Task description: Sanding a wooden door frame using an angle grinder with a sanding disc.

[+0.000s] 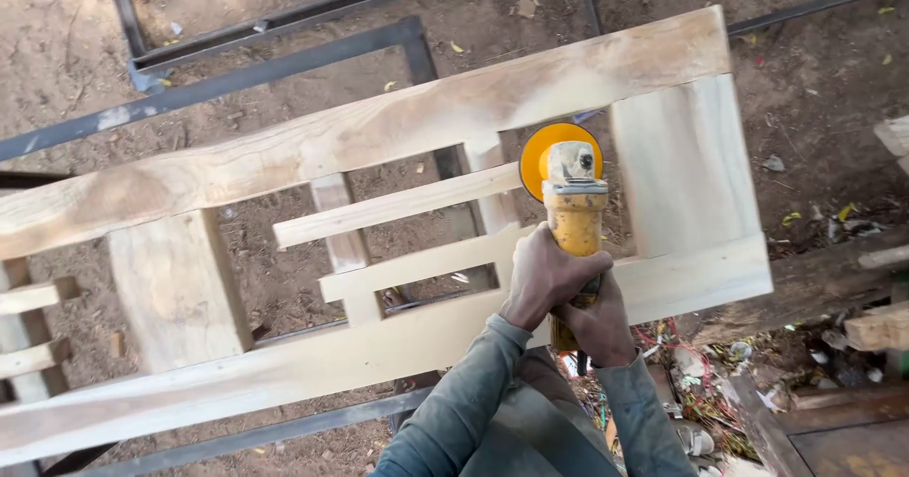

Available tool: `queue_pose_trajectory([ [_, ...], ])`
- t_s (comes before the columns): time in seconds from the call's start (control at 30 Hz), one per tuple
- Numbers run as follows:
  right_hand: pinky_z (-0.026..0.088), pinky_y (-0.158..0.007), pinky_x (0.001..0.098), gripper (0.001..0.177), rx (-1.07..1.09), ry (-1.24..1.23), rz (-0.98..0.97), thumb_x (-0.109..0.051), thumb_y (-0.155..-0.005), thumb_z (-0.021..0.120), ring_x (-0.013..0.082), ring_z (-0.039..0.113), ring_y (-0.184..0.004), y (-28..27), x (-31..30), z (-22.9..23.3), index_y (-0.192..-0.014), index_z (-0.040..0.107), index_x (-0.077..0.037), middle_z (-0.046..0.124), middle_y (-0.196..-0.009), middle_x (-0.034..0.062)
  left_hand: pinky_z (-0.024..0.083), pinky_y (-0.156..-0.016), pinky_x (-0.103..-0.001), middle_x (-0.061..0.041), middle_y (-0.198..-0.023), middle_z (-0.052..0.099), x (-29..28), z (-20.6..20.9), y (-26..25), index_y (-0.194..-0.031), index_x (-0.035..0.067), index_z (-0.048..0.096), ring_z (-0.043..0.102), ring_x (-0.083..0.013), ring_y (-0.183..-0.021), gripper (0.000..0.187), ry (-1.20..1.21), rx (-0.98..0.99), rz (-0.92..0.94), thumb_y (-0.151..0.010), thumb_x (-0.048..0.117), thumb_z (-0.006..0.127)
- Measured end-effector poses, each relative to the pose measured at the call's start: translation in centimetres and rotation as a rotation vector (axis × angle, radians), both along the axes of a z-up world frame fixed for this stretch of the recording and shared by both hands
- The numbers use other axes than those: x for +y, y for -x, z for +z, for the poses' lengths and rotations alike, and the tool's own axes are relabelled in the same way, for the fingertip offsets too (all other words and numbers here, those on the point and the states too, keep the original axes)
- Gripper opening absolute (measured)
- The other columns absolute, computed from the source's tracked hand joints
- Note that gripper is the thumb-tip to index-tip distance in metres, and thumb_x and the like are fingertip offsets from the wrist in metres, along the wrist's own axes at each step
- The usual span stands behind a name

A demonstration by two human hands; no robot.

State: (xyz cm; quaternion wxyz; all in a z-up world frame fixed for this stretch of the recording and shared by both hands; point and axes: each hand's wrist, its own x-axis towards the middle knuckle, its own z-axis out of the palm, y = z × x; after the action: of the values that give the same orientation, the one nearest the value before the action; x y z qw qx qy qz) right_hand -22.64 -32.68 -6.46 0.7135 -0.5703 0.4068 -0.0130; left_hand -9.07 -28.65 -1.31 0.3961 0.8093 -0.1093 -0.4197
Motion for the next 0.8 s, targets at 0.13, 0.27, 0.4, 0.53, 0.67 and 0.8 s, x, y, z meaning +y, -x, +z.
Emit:
queue_pose_trajectory([
  [0.13, 0.06, -0.082, 0.0342, 0.058, -0.028, -0.048, -0.01, -0.003, -0.071, 0.076, 0.0196, 0.072, -0.097, -0.8, 3.8, -2.2, -0.124, 0.054, 0.004, 0.071, -0.11, 0.0119, 0.064, -0.071, -0.036, -0.015, -0.084, 0.079, 3.7, -0.2, -1.6, -0.095, 0.001, 0.077, 0.08, -0.025, -0.076, 0.054, 0.01, -0.03, 0.049, -0.064, 0.045, 0.08],
  [0.27, 0.059, -0.085, 0.0341, 0.056, -0.077, -0.112, -0.058, -0.002, -0.075, 0.075, 0.0195, 0.07, -0.1, -2.3, 8.1, -1.7, -0.128, 0.055, 0.003, 0.069, -0.113, 0.0107, 0.062, -0.069, -0.039, -0.019, -0.083, 0.076, 8.0, 0.5, -3.4, -0.092, -0.003, 0.075, 0.077, -0.0288, -0.075, 0.06, -0.13, -0.057, -0.054, -0.063, 0.048, 0.087],
  [0.4, 0.061, -0.084, 0.0348, 0.059, -0.075, -0.223, -0.067, 0.001, -0.072, 0.075, 0.0201, 0.071, -0.1, -6.2, 14.9, 0.0, -0.127, 0.055, 0.0, 0.069, -0.113, 0.0105, 0.063, -0.067, -0.036, -0.014, -0.079, 0.078, 15.1, 1.8, -6.4, -0.091, 0.001, 0.077, 0.078, -0.0227, -0.07, 0.053, -0.037, 0.001, 0.025, -0.063, 0.045, 0.083],
  [0.53, 0.062, -0.082, 0.0354, 0.061, -0.097, -0.167, 0.121, 0.003, -0.069, 0.082, 0.0212, 0.072, -0.098, -10.3, 22.5, 1.0, -0.122, 0.052, 0.001, 0.07, -0.11, 0.0144, 0.065, -0.064, -0.032, -0.011, -0.079, 0.079, 24.2, 3.0, -9.0, -0.092, 0.001, 0.076, 0.079, -0.0171, -0.07, 0.047, -0.069, 0.059, 0.237, -0.065, 0.038, 0.082],
  [0.67, 0.063, -0.081, 0.0362, 0.069, -0.103, -0.065, 0.347, -0.012, -0.068, 0.088, 0.0218, 0.073, -0.097, -14.5, 26.7, 4.9, -0.122, 0.046, -0.005, 0.069, -0.108, 0.0143, 0.066, -0.065, -0.03, -0.009, -0.082, 0.08, 30.8, 3.7, -10.6, -0.092, 0.0, 0.075, 0.079, -0.0161, -0.07, 0.039, -0.011, -0.009, 0.434, -0.069, 0.029, 0.084],
  [0.8, 0.059, -0.082, 0.0395, 0.075, 0.085, 0.097, 0.53, -0.031, -0.065, 0.092, 0.0247, 0.074, -0.097, -15.6, 25.4, 8.1, -0.124, 0.049, -0.009, 0.074, -0.104, 0.0142, 0.063, -0.065, -0.03, -0.011, -0.081, 0.08, 31.5, 3.2, -9.9, -0.09, -0.004, 0.075, 0.078, -0.0159, -0.071, 0.035, 0.024, -0.017, 0.538, -0.071, 0.024, 0.084],
])
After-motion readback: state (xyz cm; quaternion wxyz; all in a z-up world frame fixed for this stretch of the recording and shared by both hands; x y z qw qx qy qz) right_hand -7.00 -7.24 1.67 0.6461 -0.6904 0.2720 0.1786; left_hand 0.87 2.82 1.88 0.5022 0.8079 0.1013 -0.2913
